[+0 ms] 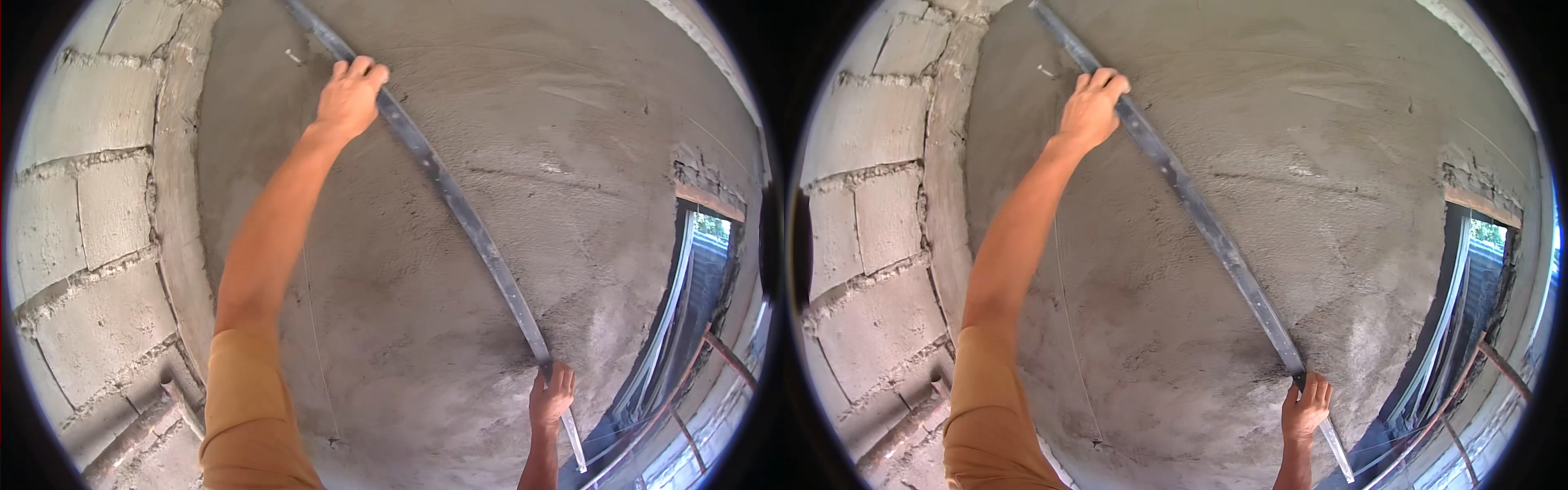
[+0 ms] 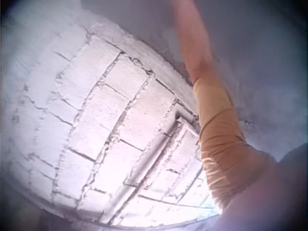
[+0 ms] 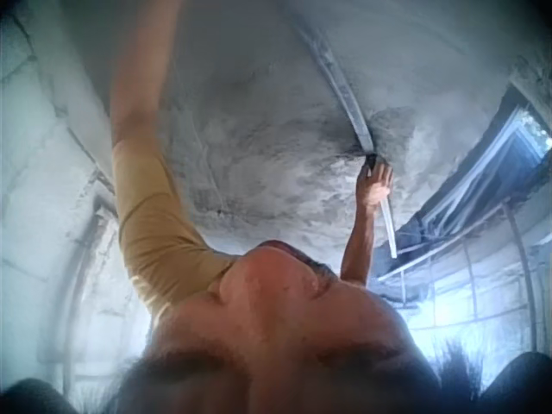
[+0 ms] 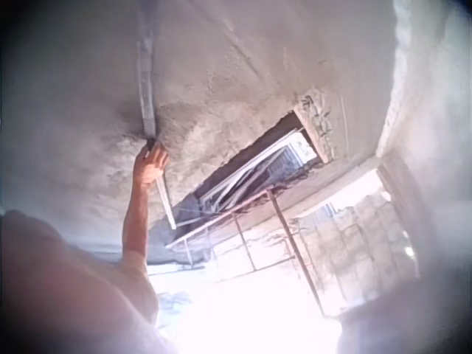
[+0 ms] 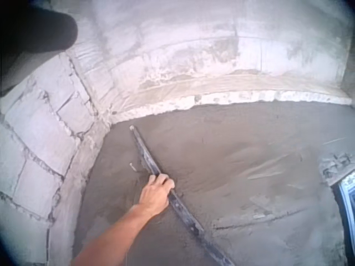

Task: Smooth wet plaster on a wall using a long metal straight edge tool.

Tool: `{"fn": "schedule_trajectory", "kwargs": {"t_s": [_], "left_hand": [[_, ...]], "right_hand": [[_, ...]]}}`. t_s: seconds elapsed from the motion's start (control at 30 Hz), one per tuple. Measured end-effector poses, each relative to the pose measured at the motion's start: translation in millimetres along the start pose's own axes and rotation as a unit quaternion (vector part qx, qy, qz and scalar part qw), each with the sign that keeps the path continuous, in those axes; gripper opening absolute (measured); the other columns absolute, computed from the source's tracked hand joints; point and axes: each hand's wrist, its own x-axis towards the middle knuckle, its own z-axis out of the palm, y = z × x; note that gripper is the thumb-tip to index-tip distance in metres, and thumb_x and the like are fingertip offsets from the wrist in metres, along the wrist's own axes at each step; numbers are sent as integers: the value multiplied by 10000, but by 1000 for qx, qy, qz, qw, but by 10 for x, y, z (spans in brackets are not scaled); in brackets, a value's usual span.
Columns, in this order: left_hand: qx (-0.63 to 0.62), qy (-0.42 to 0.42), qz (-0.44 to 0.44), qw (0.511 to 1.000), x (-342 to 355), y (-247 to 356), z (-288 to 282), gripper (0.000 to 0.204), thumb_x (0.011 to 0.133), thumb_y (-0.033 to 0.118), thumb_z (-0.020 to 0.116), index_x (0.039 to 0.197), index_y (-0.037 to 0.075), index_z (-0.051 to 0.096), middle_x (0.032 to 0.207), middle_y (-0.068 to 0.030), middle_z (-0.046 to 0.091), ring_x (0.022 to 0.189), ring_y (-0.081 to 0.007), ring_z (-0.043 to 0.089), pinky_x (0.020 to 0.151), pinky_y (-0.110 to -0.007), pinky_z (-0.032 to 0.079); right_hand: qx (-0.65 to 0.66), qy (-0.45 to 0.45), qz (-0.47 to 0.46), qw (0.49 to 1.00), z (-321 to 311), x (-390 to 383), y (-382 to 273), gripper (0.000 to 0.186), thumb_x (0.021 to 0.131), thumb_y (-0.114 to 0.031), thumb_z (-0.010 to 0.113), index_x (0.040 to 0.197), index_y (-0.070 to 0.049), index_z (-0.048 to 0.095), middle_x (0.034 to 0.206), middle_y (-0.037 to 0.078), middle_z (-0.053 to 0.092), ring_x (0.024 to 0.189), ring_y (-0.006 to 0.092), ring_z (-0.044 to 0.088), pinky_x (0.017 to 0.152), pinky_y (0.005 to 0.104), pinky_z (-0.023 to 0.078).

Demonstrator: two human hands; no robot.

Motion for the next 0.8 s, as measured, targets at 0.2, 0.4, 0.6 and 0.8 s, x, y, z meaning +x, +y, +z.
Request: {"fn": "schedule_trajectory", "kwargs": {"t_s": [0.2,0.4,0.6,0.8], "left_hand": [[-53,-10,77,996,835,1413,-31,380,877,26,673,1234,148,625,1333,-59,541,1253,-329,514,1053,-423,522],[-97,-13,147,984,1314,2592,147,309,948,114,591,1243,190,644,1343,-73,533,1252,-323,504,1044,-421,498],[-92,-10,154,984,1381,2621,315,340,928,78,605,1239,209,651,1347,-58,540,1233,-314,509,1053,-416,484],[-81,29,115,990,1018,1606,285,403,857,32,677,1220,204,648,1346,-23,561,1223,-303,527,1034,-412,504]], "right_hand": [[2,52,90,995,-237,-210,509,383,771,-8,695,1145,-14,613,1083,176,636,1008,410,606,864,488,493],[-4,57,162,985,-181,-372,1120,342,788,-23,673,1116,25,587,1038,208,603,990,432,589,854,515,471],[-30,62,146,987,20,-361,1021,360,787,-27,702,1131,8,602,1045,185,613,985,412,614,831,483,498],[-33,48,107,993,121,-315,476,360,786,-35,668,1131,36,594,1063,209,608,992,421,598,854,507,483]]}}
